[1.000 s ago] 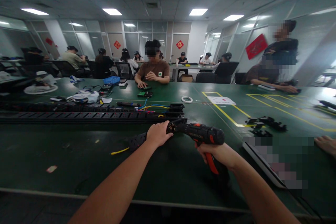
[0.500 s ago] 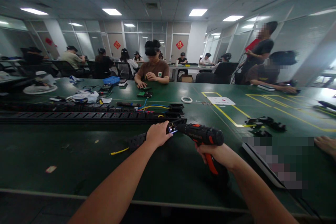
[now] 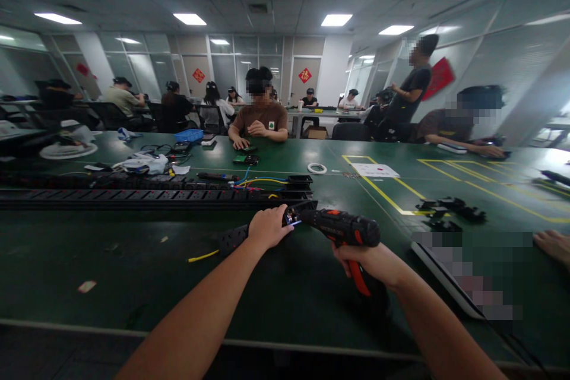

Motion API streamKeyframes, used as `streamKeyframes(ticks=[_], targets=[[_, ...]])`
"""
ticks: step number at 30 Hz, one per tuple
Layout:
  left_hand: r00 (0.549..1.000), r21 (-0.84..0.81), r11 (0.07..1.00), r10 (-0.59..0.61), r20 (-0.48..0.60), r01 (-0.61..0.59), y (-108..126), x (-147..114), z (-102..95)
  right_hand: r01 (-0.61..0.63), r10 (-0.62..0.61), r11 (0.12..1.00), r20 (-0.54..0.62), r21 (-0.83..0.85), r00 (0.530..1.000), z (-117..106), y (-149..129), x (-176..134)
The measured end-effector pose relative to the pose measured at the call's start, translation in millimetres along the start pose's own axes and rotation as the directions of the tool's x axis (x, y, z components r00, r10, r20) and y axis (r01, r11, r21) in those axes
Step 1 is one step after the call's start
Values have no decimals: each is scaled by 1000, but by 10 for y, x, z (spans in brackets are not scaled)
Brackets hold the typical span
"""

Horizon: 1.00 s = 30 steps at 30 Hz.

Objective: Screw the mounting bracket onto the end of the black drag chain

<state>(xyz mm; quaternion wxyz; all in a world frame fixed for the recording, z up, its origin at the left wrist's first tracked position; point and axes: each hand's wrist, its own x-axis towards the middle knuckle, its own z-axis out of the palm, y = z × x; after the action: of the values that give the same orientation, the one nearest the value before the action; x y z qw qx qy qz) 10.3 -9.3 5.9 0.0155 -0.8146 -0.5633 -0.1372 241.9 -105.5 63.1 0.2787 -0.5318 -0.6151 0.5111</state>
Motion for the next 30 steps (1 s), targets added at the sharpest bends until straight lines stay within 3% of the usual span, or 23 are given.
streamKeyframes(ticks=[30], targets=[[999, 13, 1000, -21, 41, 20, 20, -11, -51, -16, 16, 1000, -40, 11, 999, 15, -10, -13]])
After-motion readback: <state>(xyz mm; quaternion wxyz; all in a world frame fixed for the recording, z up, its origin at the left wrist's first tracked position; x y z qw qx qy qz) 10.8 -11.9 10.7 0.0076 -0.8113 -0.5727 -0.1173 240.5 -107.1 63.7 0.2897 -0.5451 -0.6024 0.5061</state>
